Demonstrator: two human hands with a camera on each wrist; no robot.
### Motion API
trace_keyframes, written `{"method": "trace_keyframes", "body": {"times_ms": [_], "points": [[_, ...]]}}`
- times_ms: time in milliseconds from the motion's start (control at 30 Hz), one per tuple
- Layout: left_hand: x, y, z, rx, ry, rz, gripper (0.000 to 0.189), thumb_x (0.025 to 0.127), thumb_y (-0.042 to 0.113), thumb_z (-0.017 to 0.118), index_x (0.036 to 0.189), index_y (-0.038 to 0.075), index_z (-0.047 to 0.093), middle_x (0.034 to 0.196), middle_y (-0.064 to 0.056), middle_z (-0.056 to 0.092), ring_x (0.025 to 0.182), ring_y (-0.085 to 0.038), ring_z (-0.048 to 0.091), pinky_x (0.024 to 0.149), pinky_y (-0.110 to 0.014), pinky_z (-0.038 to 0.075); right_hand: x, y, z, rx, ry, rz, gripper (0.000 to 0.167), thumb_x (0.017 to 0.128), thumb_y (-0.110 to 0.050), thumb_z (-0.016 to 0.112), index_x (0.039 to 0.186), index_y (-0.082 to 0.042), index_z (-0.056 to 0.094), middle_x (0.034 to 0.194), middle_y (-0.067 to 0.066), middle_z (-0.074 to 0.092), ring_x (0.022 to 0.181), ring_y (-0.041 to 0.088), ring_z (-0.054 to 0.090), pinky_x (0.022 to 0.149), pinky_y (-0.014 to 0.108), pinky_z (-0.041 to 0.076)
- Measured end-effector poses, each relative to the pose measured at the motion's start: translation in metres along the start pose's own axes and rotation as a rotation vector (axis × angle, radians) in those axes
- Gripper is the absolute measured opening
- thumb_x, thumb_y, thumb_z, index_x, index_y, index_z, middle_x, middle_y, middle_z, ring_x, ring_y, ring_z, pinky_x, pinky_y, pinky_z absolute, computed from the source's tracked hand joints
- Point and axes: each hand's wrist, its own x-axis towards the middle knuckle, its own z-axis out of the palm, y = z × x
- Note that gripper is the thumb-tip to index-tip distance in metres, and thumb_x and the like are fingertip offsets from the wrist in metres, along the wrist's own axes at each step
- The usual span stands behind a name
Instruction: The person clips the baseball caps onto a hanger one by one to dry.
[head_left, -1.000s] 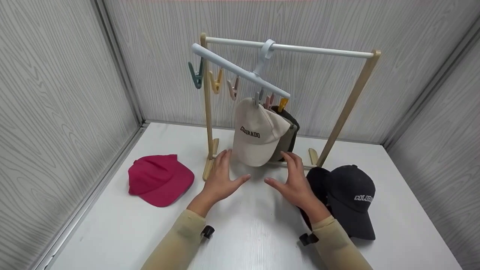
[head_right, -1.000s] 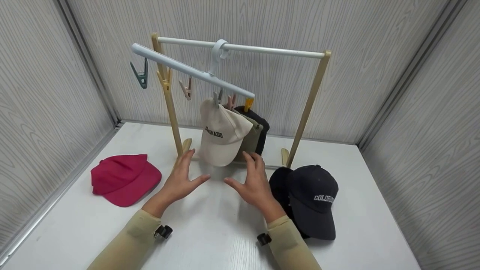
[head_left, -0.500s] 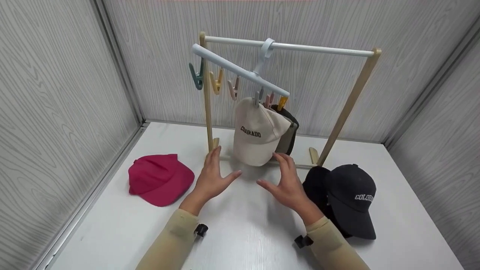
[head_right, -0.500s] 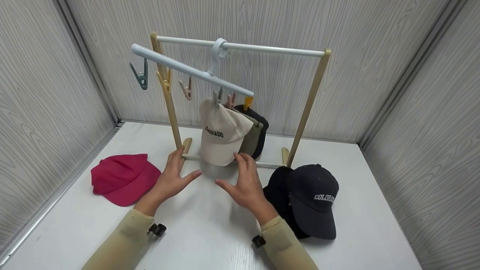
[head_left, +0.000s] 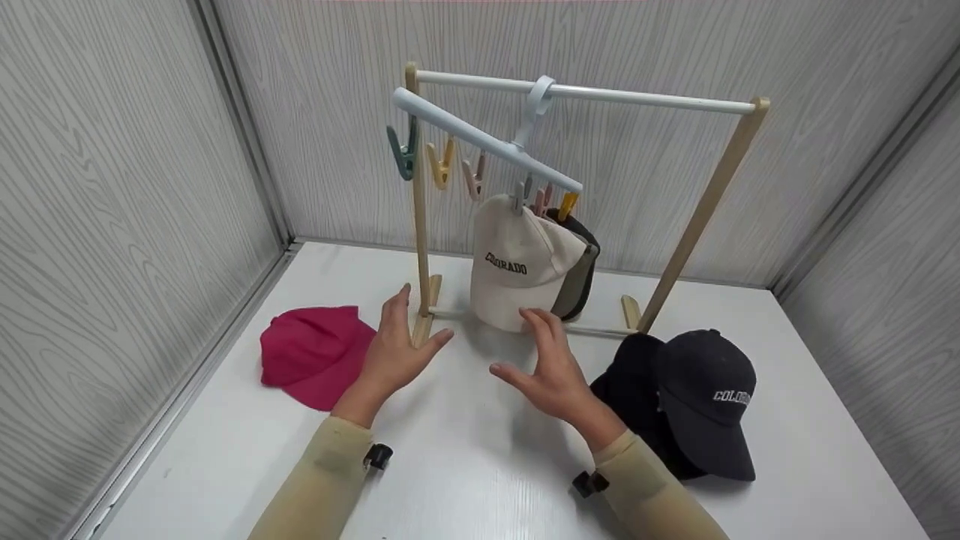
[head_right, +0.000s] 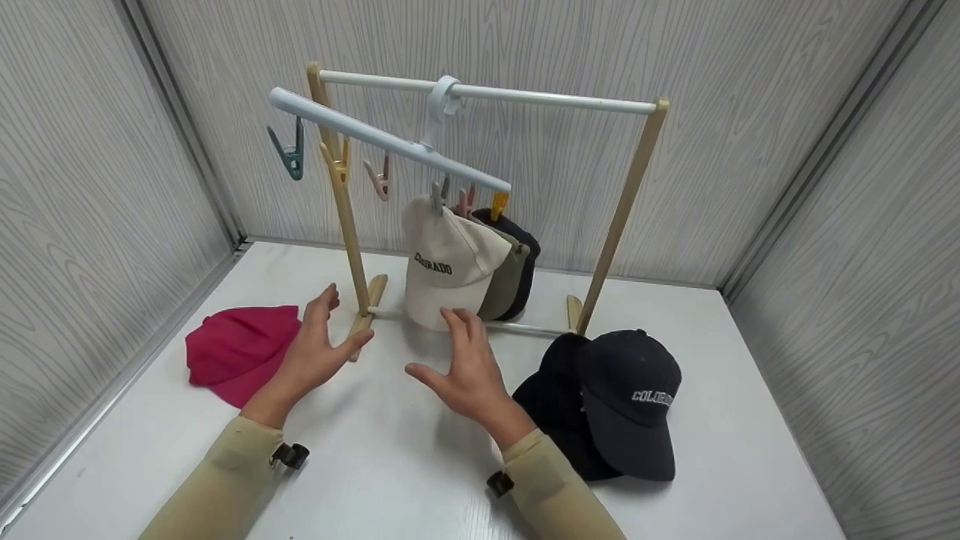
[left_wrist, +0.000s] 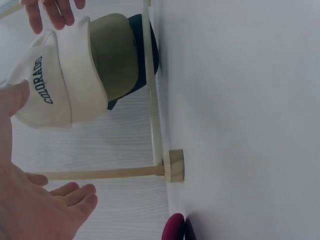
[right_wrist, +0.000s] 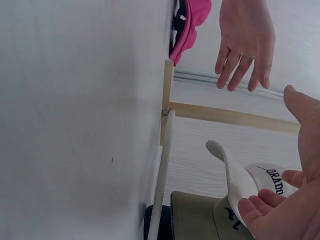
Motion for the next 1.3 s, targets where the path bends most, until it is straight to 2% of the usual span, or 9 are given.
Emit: {"method": "trace_keyframes", "body": {"times_ms": [267, 433, 700, 833, 1133, 1300], "points": [[0.0, -0.014, -0.023, 0.025, 0.062, -0.038, 0.108, 0.1, 0.052, 0.079, 0.175, 0.001, 0.019, 0.172, -0.024, 0.034, 0.157, -0.04, 0.039, 0.124, -0.061, 0.04, 0.011, -0.01, 0.017, 0.028, -0.041, 0.019, 0.097, 0.095, -0.051, 0.089, 0.166, -0.007, 0.041, 0.166, 0.016, 0.039, 0.15, 0.036, 0.048, 0.12, 0.057, 0.044], [-0.002, -0.023, -0.036, 0.025, 0.086, -0.037, 0.108, 0.101, 0.052, 0.08, 0.174, 0.001, 0.019, 0.171, -0.022, 0.035, 0.158, -0.038, 0.038, 0.124, -0.059, 0.041, 0.017, -0.016, 0.025, 0.048, -0.07, 0.052, 0.097, 0.095, -0.053, 0.089, 0.167, -0.009, 0.041, 0.167, 0.014, 0.039, 0.152, 0.034, 0.047, 0.121, 0.057, 0.043], [0.001, -0.039, -0.059, 0.028, 0.125, -0.079, 0.105, 0.103, 0.053, 0.075, 0.175, 0.001, 0.018, 0.171, -0.022, 0.035, 0.159, -0.038, 0.036, 0.124, -0.063, 0.039, 0.027, -0.02, 0.04, 0.068, -0.09, 0.022, 0.095, 0.096, -0.05, 0.089, 0.167, -0.007, 0.042, 0.165, 0.014, 0.04, 0.15, 0.032, 0.049, 0.122, 0.055, 0.043], [0.001, -0.045, -0.069, 0.042, 0.147, -0.112, 0.104, 0.105, 0.053, 0.073, 0.175, 0.002, 0.017, 0.171, -0.024, 0.034, 0.16, -0.039, 0.035, 0.126, -0.063, 0.036, 0.03, -0.022, 0.045, 0.079, -0.122, 0.037, 0.096, 0.097, -0.052, 0.087, 0.168, -0.008, 0.04, 0.166, 0.013, 0.039, 0.15, 0.033, 0.049, 0.122, 0.054, 0.043], [0.001, -0.059, -0.088, 0.042, 0.222, -0.128, 0.097, 0.106, 0.043, 0.072, 0.174, -0.001, 0.019, 0.169, -0.026, 0.035, 0.158, -0.042, 0.035, 0.125, -0.065, 0.035, 0.039, -0.024, 0.059, 0.071, -0.143, 0.031, 0.095, 0.096, -0.052, 0.088, 0.166, -0.008, 0.043, 0.163, 0.013, 0.041, 0.15, 0.031, 0.047, 0.123, 0.053, 0.042], [0.0, -0.064, -0.098, 0.033, 0.255, -0.148, 0.096, 0.106, 0.043, 0.072, 0.174, -0.001, 0.02, 0.168, -0.027, 0.035, 0.158, -0.042, 0.035, 0.125, -0.066, 0.033, 0.045, -0.023, 0.067, 0.066, -0.152, 0.022, 0.094, 0.096, -0.052, 0.088, 0.166, -0.008, 0.043, 0.162, 0.013, 0.043, 0.152, 0.031, 0.045, 0.124, 0.051, 0.041]]}}
